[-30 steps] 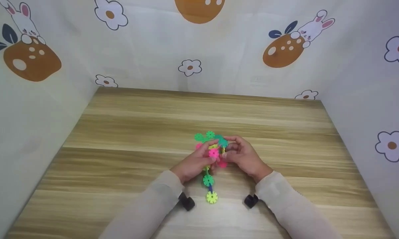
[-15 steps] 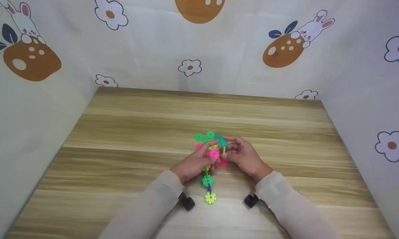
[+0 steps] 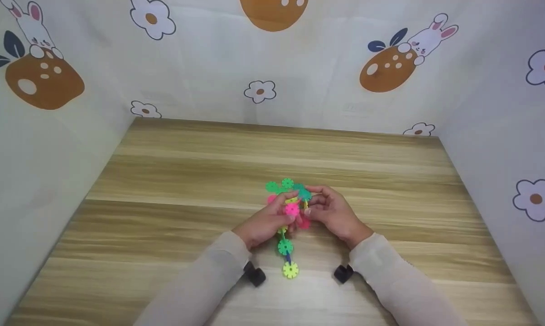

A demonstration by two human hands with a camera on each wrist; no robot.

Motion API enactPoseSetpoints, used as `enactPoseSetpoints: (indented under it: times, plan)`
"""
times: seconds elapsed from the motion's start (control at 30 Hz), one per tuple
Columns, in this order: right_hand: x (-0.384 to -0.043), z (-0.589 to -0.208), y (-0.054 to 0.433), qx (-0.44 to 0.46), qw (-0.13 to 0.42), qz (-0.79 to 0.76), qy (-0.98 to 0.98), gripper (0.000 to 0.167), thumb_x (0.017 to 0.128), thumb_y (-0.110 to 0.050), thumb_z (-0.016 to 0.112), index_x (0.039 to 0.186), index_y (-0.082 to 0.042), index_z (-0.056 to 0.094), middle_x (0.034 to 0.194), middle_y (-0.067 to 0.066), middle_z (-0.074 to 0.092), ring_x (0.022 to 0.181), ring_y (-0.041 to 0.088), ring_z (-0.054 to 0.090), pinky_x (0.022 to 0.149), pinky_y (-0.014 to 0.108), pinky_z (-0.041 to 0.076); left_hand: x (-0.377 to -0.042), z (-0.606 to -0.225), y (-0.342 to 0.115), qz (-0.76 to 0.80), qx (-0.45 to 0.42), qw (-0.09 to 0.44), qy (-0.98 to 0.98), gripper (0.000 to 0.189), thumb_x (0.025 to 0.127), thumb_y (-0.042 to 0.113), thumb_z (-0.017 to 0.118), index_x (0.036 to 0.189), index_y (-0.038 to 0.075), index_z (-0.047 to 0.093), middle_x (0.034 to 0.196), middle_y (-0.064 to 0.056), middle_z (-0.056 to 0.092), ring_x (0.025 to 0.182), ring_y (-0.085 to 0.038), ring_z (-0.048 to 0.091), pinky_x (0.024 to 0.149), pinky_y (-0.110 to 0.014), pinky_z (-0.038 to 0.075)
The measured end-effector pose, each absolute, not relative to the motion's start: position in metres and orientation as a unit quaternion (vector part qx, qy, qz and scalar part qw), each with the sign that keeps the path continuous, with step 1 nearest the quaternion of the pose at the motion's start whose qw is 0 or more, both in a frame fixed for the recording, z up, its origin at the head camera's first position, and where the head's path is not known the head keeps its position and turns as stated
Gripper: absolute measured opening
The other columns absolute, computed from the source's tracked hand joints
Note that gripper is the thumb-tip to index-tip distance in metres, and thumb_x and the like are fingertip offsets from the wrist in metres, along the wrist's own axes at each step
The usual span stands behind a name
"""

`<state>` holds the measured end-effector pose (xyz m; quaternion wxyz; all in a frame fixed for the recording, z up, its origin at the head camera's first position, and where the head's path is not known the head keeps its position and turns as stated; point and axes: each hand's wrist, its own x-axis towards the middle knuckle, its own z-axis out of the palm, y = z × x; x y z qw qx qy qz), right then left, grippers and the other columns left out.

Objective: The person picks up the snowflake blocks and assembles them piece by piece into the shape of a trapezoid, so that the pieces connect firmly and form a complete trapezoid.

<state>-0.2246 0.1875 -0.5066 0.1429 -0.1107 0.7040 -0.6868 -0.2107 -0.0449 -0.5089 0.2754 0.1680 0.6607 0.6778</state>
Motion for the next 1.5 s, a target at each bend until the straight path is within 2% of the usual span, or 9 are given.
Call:
enactPoseSetpoints:
  times: [0.2,0.4,0.6,0.77,0.9,1.13,1.23,1.37,1.5]
  plan:
    - [-0.225,-0.506,0.187,-0.109,0.142,-0.698,0.693,0.059,0.094,0.008,0.067,0.148,0.003,0.047,0.111,0.017,0.068,0.093,0.020,0.074,0.085,0.033,0.064,-0.210,-0.507,-0.044,0.674,0.175,0.273,0.664,0.061,0.108,0.006,0.049,0.162,0.029,0.032,0.102,-0.007,0.067,0.081,-0.017,0.060,0.079,-0.028,0.053]
    - [-0.227,-0.509,0.188,-0.116,0.143,-0.687,0.703,0.058,0.096,0.005,0.067,0.150,0.001,0.048,0.111,0.021,0.068,0.093,0.019,0.075,0.086,0.032,0.063,-0.212,-0.511,-0.043,0.691,0.170,0.270,0.648,0.064,0.108,0.003,0.049,0.164,0.026,0.027,0.102,-0.009,0.067,0.078,-0.017,0.060,0.075,-0.028,0.053]
    - [-0.230,-0.508,0.191,-0.095,0.143,-0.679,0.714,0.056,0.098,-0.002,0.069,0.151,-0.001,0.050,0.116,0.016,0.067,0.093,0.021,0.074,0.082,0.034,0.064,-0.214,-0.514,-0.042,0.709,0.128,0.255,0.645,0.068,0.104,0.002,0.051,0.163,0.029,0.031,0.091,-0.006,0.065,0.077,-0.018,0.061,0.074,-0.029,0.054]
    - [-0.233,-0.507,0.194,-0.086,0.135,-0.646,0.746,0.036,0.097,-0.004,0.070,0.130,0.008,0.060,0.091,0.007,0.064,0.068,0.016,0.063,0.063,0.028,0.059,-0.215,-0.514,-0.043,0.736,0.097,0.244,0.624,0.078,0.099,-0.001,0.048,0.167,0.028,0.023,0.091,-0.006,0.061,0.076,-0.018,0.059,0.073,-0.030,0.056]
    - [-0.233,-0.505,0.197,-0.124,0.165,-0.566,0.798,0.024,0.092,-0.002,0.072,0.114,0.006,0.070,0.075,0.003,0.060,0.059,0.013,0.054,0.055,0.024,0.050,-0.216,-0.512,-0.043,0.750,0.085,0.242,0.610,0.083,0.099,-0.002,0.045,0.169,0.032,0.018,0.098,-0.007,0.057,0.076,-0.018,0.058,0.074,-0.031,0.058]
    - [-0.230,-0.499,0.198,-0.191,0.185,-0.443,0.856,0.024,0.089,-0.008,0.080,0.113,-0.011,0.080,0.076,-0.003,0.062,0.066,0.010,0.052,0.058,0.023,0.046,-0.216,-0.512,-0.043,0.754,0.079,0.244,0.605,0.084,0.099,-0.002,0.044,0.168,0.037,0.016,0.098,-0.009,0.054,0.076,-0.019,0.058,0.073,-0.032,0.060]
    - [-0.229,-0.497,0.197,-0.209,0.177,-0.413,0.868,0.023,0.088,-0.009,0.084,0.111,-0.013,0.080,0.079,-0.004,0.063,0.071,0.012,0.054,0.062,0.025,0.047,-0.216,-0.512,-0.042,0.750,0.082,0.241,0.610,0.080,0.102,0.002,0.046,0.168,0.037,0.017,0.096,-0.008,0.055,0.076,-0.019,0.059,0.074,-0.032,0.060]
    - [-0.227,-0.495,0.195,-0.227,0.173,-0.380,0.880,0.020,0.088,-0.009,0.083,0.108,-0.014,0.078,0.078,-0.004,0.061,0.074,0.013,0.054,0.066,0.028,0.048,-0.215,-0.512,-0.043,0.740,0.082,0.231,0.627,0.070,0.109,0.014,0.049,0.168,0.036,0.019,0.095,-0.006,0.057,0.077,-0.019,0.059,0.074,-0.032,0.059]
    - [-0.226,-0.494,0.195,-0.232,0.175,-0.370,0.882,0.019,0.087,-0.009,0.084,0.103,-0.013,0.074,0.081,-0.004,0.062,0.077,0.014,0.055,0.068,0.029,0.049,-0.214,-0.512,-0.043,0.733,0.085,0.226,0.635,0.063,0.112,0.020,0.048,0.167,0.037,0.022,0.095,-0.006,0.057,0.079,-0.019,0.059,0.074,-0.032,0.059]
